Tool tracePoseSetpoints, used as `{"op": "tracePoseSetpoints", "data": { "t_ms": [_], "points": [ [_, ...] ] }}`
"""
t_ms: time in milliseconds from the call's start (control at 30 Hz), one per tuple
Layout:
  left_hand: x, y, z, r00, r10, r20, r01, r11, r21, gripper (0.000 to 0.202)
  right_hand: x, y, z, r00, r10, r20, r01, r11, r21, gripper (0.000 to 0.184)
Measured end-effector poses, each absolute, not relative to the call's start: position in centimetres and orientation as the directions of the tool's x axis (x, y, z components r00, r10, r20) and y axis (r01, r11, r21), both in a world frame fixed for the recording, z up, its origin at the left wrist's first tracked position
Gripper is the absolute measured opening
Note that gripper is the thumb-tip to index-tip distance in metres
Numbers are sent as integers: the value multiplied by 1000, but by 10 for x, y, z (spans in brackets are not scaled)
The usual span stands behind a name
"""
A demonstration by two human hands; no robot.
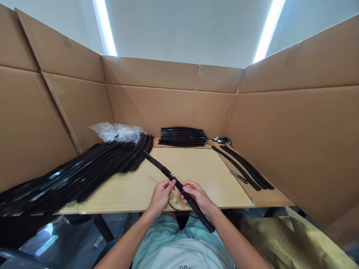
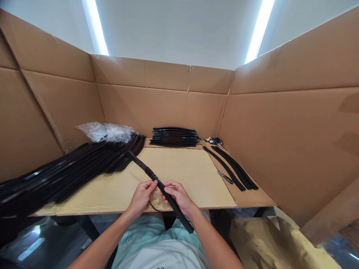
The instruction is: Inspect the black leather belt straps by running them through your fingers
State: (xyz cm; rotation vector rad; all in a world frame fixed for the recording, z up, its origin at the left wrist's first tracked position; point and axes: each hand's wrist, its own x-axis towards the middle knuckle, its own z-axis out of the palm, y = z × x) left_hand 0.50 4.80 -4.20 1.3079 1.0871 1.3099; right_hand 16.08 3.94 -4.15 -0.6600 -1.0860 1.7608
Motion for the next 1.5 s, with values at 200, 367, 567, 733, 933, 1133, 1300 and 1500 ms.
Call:
{"op": "tracePoseSetpoints", "data": {
  "t_ms": [200,367,567,733,933,1133,1300,1500],
  "points": [
    [5,47,-39,142,987,80,-138,-61,989,56,163,39,-43,-455,890,-14,-336,-187,-923,41],
    [5,46,-37,185,982,43,-161,-13,987,55,163,42,-46,-450,893,-23,-303,-177,-937,39],
    [5,46,-36,183,982,56,-151,-28,988,53,161,40,-45,-505,862,38,-298,-132,-945,49],
    [5,47,-37,123,990,73,-153,-54,987,52,160,42,-40,-447,894,39,-337,-127,-933,42],
    [5,46,-39,29,993,118,-143,-113,983,49,162,48,-43,-417,908,19,-346,-139,-928,38],
    [6,45,-36,60,985,164,-70,-160,985,47,161,43,-43,-407,912,46,-377,-122,-918,38],
    [5,44,-38,42,982,183,-32,-182,983,48,160,40,-43,-405,915,0,-344,-153,-927,40],
    [4,47,-44,110,980,164,-65,-157,985,48,160,38,-43,-462,887,11,-355,-173,-919,46]
  ]
}}
